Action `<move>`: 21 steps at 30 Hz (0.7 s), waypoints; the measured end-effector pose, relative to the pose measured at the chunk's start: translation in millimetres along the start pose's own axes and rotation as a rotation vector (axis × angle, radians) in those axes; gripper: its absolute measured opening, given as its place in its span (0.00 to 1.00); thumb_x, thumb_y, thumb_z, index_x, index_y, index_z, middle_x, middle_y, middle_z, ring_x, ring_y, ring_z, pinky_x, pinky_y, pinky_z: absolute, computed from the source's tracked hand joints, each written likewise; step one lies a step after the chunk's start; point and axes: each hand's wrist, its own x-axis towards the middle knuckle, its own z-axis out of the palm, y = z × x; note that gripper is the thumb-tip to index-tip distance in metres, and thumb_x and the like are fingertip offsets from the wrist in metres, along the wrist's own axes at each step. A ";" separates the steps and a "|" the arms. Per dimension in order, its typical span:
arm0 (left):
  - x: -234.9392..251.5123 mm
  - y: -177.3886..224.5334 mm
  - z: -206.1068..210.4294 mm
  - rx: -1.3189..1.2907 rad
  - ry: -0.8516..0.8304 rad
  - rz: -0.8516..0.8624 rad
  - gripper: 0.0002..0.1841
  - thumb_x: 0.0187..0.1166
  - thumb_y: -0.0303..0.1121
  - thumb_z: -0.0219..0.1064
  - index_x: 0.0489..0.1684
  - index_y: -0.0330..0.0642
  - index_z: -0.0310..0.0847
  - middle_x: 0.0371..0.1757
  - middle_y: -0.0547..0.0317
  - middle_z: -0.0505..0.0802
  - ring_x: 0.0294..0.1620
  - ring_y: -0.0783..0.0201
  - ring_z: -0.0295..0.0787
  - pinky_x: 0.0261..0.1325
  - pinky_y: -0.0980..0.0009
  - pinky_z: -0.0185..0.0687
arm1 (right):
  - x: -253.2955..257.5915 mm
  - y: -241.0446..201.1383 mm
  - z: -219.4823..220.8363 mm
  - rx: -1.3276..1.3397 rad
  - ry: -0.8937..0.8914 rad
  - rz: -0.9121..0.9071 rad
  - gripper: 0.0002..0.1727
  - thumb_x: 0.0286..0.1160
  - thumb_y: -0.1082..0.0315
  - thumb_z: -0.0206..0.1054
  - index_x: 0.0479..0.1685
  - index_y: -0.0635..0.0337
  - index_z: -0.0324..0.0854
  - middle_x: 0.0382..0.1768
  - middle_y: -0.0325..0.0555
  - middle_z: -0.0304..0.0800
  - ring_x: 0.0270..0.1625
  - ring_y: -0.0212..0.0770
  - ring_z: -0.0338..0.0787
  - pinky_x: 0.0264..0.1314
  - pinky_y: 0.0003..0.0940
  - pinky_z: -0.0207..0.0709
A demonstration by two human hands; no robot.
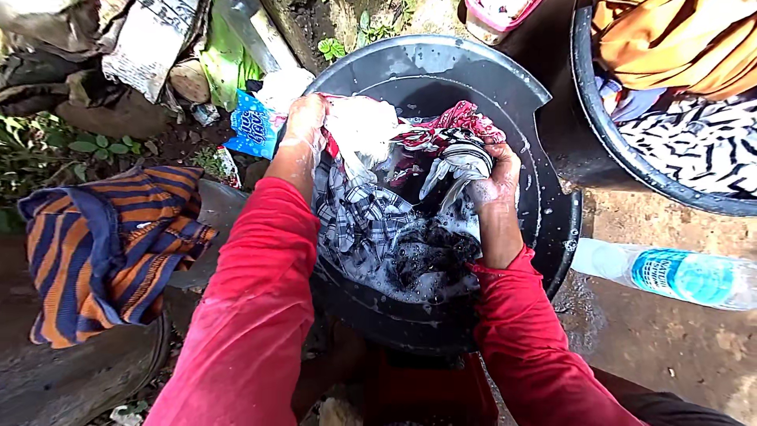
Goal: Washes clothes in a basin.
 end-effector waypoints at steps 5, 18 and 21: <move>-3.0 1.2 -1.0 -0.053 -0.013 0.003 0.09 0.71 0.24 0.63 0.47 0.42 0.78 0.41 0.57 0.83 0.39 0.65 0.81 0.40 0.66 0.79 | 0.7 -12.7 7.7 0.037 -0.131 -0.029 0.09 0.70 0.77 0.52 0.32 0.53 0.74 0.30 0.39 0.86 0.36 0.33 0.88 0.45 0.33 0.86; -14.0 -1.9 -2.4 0.012 -0.027 0.099 0.07 0.74 0.25 0.64 0.46 0.41 0.78 0.41 0.58 0.83 0.40 0.67 0.81 0.43 0.66 0.80 | -30.7 8.9 45.2 0.151 -0.163 0.024 0.07 0.72 0.75 0.52 0.32 0.52 0.73 0.30 0.38 0.83 0.35 0.33 0.86 0.44 0.32 0.84; -20.3 -6.6 2.3 0.045 0.005 0.186 0.06 0.72 0.23 0.65 0.43 0.37 0.78 0.41 0.56 0.85 0.41 0.66 0.82 0.45 0.64 0.80 | -24.9 58.1 46.0 0.131 -0.212 0.118 0.07 0.64 0.77 0.55 0.30 0.53 0.72 0.28 0.40 0.82 0.33 0.36 0.85 0.40 0.35 0.82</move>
